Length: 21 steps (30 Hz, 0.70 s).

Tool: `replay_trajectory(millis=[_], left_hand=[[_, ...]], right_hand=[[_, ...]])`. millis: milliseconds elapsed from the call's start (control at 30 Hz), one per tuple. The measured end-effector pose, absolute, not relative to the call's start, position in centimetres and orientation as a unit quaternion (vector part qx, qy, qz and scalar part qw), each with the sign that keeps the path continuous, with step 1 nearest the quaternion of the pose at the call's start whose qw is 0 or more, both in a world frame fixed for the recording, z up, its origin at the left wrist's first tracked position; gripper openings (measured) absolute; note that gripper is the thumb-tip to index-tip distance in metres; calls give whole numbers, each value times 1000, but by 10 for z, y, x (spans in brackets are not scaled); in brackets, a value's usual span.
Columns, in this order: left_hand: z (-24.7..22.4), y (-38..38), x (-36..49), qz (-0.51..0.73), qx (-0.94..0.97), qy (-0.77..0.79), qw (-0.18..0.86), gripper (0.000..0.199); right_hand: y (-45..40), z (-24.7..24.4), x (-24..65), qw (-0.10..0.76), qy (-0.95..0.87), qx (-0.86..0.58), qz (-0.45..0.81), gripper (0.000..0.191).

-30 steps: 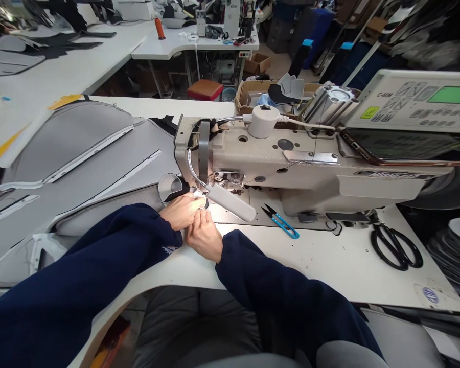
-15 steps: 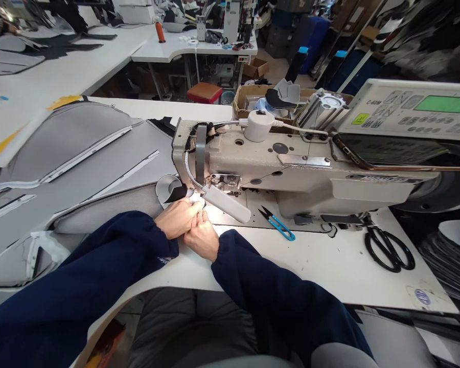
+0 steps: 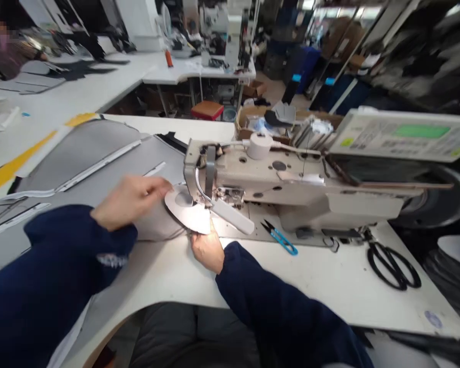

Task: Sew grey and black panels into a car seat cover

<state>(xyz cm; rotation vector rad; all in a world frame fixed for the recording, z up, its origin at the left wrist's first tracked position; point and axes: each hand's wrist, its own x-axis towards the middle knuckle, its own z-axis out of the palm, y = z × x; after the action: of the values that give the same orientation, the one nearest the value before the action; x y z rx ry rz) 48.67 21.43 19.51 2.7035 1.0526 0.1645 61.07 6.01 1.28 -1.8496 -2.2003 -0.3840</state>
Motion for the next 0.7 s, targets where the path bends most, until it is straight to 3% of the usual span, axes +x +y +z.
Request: replay_trajectory(millis=[100, 167, 233, 367, 433, 567, 700], left_hand=[[194, 277, 454, 27, 871, 491, 14, 54], [169, 303, 432, -56, 837, 545, -5, 61], [135, 314, 416, -47, 823, 566, -6, 56], [87, 310, 400, -10, 813, 582, 0, 40], [80, 308, 395, 2, 815, 579, 15, 34], [82, 309, 383, 30, 810, 582, 59, 29], [88, 303, 367, 88, 783, 608, 98, 33]], right_hand=[[54, 11, 607, 158, -724, -646, -183, 24], [48, 9, 608, 170, -706, -654, -213, 33], [39, 16, 611, 164, -710, -649, -221, 41], [14, 74, 607, 145, -798, -584, -42, 19], [12, 115, 598, 198, -803, -560, 45, 20], [55, 169, 577, 364, -778, -512, 1, 33], [139, 179, 570, 357, -731, -580, -47, 46]])
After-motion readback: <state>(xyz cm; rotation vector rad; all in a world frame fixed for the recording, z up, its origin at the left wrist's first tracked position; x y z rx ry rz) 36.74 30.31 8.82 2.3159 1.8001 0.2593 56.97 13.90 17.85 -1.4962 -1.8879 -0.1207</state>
